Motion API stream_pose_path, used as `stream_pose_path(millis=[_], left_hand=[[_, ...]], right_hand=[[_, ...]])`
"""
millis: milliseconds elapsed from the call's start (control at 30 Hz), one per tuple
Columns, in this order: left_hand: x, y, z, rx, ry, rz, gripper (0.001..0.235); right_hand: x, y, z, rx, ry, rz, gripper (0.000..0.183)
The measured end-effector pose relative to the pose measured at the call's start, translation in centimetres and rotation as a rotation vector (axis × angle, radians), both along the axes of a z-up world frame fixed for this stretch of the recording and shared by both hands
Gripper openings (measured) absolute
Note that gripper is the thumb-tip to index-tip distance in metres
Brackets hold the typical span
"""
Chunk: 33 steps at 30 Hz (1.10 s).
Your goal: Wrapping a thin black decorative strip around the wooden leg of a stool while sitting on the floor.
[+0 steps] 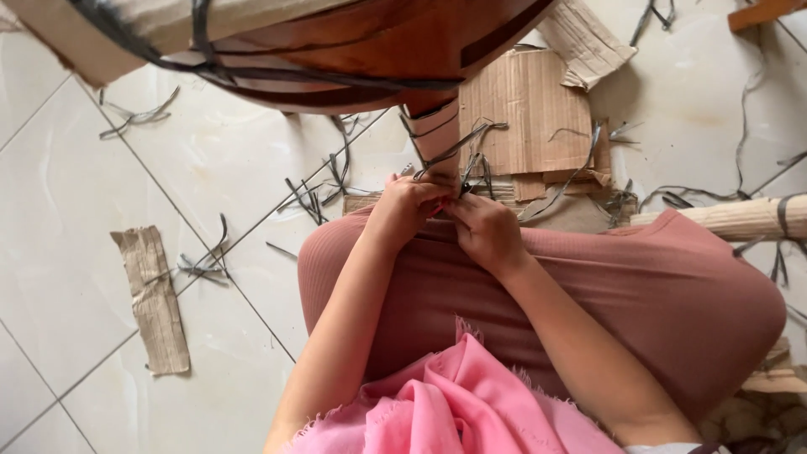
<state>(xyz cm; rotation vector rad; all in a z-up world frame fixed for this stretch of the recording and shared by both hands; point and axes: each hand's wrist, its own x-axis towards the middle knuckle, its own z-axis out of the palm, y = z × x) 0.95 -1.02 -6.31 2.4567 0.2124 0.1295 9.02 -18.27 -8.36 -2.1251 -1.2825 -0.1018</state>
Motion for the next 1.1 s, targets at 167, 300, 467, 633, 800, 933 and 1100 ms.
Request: stream_pose_path(millis=[167, 300, 467, 633, 800, 933, 1100], left_hand=[[-0.1, 0.2, -1.2, -0.009, 0.000, 0.019, 0.019], [0.3, 0.2, -2.2, -0.002, -0.113, 0.029, 0.015], [-0.8, 0.2, -2.9, 0.028, -0.215, -0.003, 0.014], [-1.8, 0.2, -1.2, -0.030, -0.294, -0.023, 0.013], [-1.6, -0.5, 0.5, -0.174, -0.328, 0.093, 0.010], [-1.4, -1.0, -1.0, -0.167, -0.309, 0.127, 0.011], [-2.0, -2.0, -0.8, -0.125, -0.368, 0.281, 0.018]], right_hand=[[-0.2, 0.4, 0.5, 0.016, 0.118, 0.003, 0.010], [0.5, 0.0, 1.9, 0.093, 0.219, -0.050, 0.016], [2.2, 0.3, 1.1, 0.253, 0.465, -0.032, 0.035], [0.9, 0.8, 1.2, 0.275, 0.437, -0.040, 0.011], [1.0, 0.1, -4.0, 0.219, 0.463, -0.227, 0.014], [0.5, 1.5, -4.3, 0.209, 0.386, -0.246, 0.012], [-0.4, 4.3, -2.4, 0.357, 1.026, -0.314, 0.014]])
